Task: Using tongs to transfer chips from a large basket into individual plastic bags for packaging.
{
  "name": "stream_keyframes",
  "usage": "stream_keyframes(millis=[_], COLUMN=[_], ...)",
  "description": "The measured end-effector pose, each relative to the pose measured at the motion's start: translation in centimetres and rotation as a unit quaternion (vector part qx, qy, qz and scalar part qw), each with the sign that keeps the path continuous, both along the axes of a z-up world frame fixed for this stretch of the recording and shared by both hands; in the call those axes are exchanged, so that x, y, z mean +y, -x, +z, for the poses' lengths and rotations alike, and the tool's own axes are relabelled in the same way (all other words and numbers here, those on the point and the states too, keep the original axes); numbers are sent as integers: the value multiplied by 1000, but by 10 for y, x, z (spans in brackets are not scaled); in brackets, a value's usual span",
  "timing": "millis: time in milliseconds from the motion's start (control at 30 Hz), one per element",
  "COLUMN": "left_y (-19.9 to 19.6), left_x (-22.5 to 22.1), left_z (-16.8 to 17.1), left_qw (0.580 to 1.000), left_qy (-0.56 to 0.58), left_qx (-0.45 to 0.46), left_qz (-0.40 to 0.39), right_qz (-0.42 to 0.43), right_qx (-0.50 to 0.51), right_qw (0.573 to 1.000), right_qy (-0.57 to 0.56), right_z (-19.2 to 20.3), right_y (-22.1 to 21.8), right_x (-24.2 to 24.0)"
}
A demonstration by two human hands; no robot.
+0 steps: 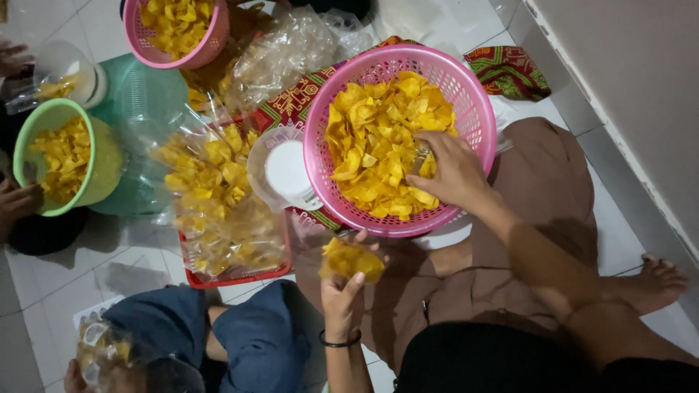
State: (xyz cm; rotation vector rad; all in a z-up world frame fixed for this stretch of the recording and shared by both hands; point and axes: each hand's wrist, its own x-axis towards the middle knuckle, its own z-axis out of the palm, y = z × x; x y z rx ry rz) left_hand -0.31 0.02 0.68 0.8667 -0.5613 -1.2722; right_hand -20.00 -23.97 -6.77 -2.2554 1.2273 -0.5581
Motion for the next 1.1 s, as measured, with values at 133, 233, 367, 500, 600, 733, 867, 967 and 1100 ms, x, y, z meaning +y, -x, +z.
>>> stream_keyframes(millis=[133, 233, 367, 500, 600, 733, 867, 967, 1100], left_y=[0, -1, 0, 3, -5, 4, 3, 2, 0], left_x=[0, 0, -1, -3, 14, 0, 4, 6, 5], left_z=[-5, -9, -5, 4, -21, 4, 6, 4, -7], left_qw=[1000, 1000, 1000, 1000, 996, 999, 1000, 999, 1000], left_qy=[-26, -21, -9, -10, -81, -38, -24, -31, -24], left_qx=[-4, -9, -11, -12, -37, -21, -16, -6, -12], left_qz=[4, 13, 3, -12, 15, -1, -2, 3, 0], right_qz=[28, 89, 66, 74, 60, 22, 23, 14, 16], right_qx=[45, 41, 46, 73, 90, 76, -14, -88, -123], right_qw=[996, 992, 995, 993, 990, 993, 995, 993, 992], right_qy=[-65, -77, -60, -61, -95, -87, -93, -78, -30], right_z=[4, -2, -1, -3, 2, -4, 12, 23, 28], right_y=[-3, -3, -2, -6, -4, -4, -2, 3, 6], right_x=[0, 0, 1, -4, -1, -2, 0, 3, 2])
